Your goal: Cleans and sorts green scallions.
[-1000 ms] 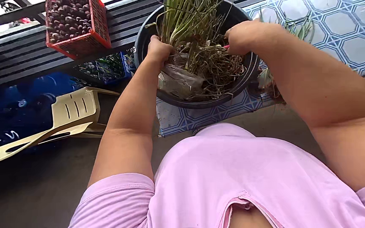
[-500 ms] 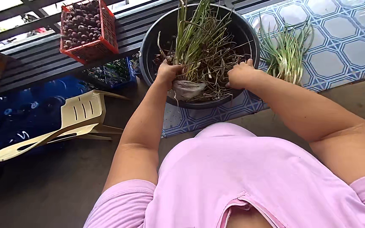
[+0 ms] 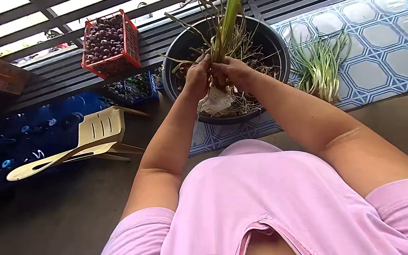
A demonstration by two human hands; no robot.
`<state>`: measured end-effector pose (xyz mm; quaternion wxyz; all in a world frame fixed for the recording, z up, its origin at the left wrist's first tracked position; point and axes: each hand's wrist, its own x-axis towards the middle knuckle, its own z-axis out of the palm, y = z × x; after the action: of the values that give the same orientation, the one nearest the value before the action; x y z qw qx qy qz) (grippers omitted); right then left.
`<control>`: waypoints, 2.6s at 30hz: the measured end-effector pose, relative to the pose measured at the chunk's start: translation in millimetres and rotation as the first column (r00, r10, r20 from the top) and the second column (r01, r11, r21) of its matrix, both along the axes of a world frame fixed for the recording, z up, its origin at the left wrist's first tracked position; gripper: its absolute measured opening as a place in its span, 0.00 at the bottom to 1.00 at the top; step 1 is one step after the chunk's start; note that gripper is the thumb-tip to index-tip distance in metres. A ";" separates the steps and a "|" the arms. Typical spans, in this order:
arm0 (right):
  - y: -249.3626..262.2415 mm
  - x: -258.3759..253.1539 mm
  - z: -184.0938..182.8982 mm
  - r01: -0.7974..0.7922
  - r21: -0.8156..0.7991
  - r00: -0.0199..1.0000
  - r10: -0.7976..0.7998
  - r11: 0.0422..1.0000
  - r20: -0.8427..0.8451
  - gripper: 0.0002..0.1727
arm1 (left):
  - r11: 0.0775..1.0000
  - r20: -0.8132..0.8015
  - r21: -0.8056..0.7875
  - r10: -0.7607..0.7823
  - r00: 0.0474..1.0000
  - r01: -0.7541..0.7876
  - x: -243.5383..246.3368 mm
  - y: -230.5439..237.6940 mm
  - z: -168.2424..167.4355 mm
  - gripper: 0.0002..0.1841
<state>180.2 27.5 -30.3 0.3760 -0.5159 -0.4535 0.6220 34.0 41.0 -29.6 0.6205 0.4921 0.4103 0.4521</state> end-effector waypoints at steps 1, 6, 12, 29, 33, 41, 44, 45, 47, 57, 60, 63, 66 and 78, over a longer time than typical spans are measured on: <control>3.5 2.9 -2.7 0.043 -0.036 0.999 -0.044 0.998 -0.022 0.26 | 1.000 -0.035 -0.013 0.003 0.999 -0.003 1.3 1.1 0.5 0.22; 11.1 24.7 -13.1 0.215 -0.128 0.965 -0.231 0.968 -0.123 0.29 | 0.984 -0.015 -0.165 0.070 0.997 -0.072 0.2 10.4 -0.3 0.23; 16.3 59.3 -2.7 0.361 -0.177 0.903 -0.391 0.916 -0.177 0.24 | 0.942 -0.117 -0.319 0.068 0.991 -0.102 -1.7 18.2 1.8 0.21; 25.3 103.0 59.7 0.505 0.200 0.861 -0.473 0.840 -0.186 0.20 | 0.905 -0.066 -0.331 0.259 0.964 -0.266 81.7 10.0 -34.5 0.13; 27.3 94.3 67.8 0.470 0.233 0.879 -0.429 0.851 -0.208 0.16 | 0.899 -0.701 -0.288 -0.433 0.567 0.331 94.6 6.0 -25.9 0.26; 18.5 74.5 35.5 0.374 0.069 0.915 -0.355 0.925 -0.192 0.22 | 0.955 -0.790 -0.212 -0.293 0.538 0.209 35.8 19.1 8.9 0.22; 14.6 59.7 18.7 0.357 -0.044 0.888 -0.354 0.933 -0.294 0.22 | 0.993 -0.624 0.109 0.102 0.775 -0.043 19.4 0.7 20.7 0.20; 14.3 53.6 12.4 0.352 -0.070 0.876 -0.355 0.933 -0.328 0.22 | 0.964 -0.561 0.232 0.241 0.792 -0.129 16.4 -6.5 22.7 0.24; 11.7 41.9 3.3 0.335 -0.114 0.857 -0.353 0.935 -0.375 0.20 | 0.893 -0.508 0.402 0.400 0.762 -0.201 10.4 -22.1 26.6 0.32; -8.4 0.3 -6.9 0.218 -0.141 0.913 -0.252 0.966 -0.319 0.10 | 0.979 -0.513 -0.112 -0.205 0.834 0.171 6.2 -21.7 -17.5 0.37; -14.7 -2.4 -8.0 0.182 -0.142 0.935 -0.216 0.973 -0.281 0.13 | 0.983 -0.346 -0.122 -0.171 0.923 0.137 5.9 -26.9 -29.2 0.37; -21.6 -0.5 -1.6 0.195 -0.117 0.981 -0.194 0.974 0.016 0.20 | 0.995 -0.296 -0.100 -0.047 0.954 0.018 4.0 -32.3 -34.3 0.27; -29.3 14.6 3.2 0.063 0.010 0.869 -0.060 0.998 0.492 0.27 | 0.999 -0.414 -0.022 0.033 0.909 -0.046 0.2 -33.6 -34.7 0.16; -22.8 -4.4 12.3 -0.494 0.613 0.612 -0.254 0.617 0.749 0.21 | 0.992 -0.836 0.025 -0.045 0.546 0.120 11.3 -43.0 -6.2 0.14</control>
<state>175.9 4.7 -18.0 0.2747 -0.4795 -0.8275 0.0992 45.3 -2.0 -35.7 0.3523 0.6903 0.6136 0.1511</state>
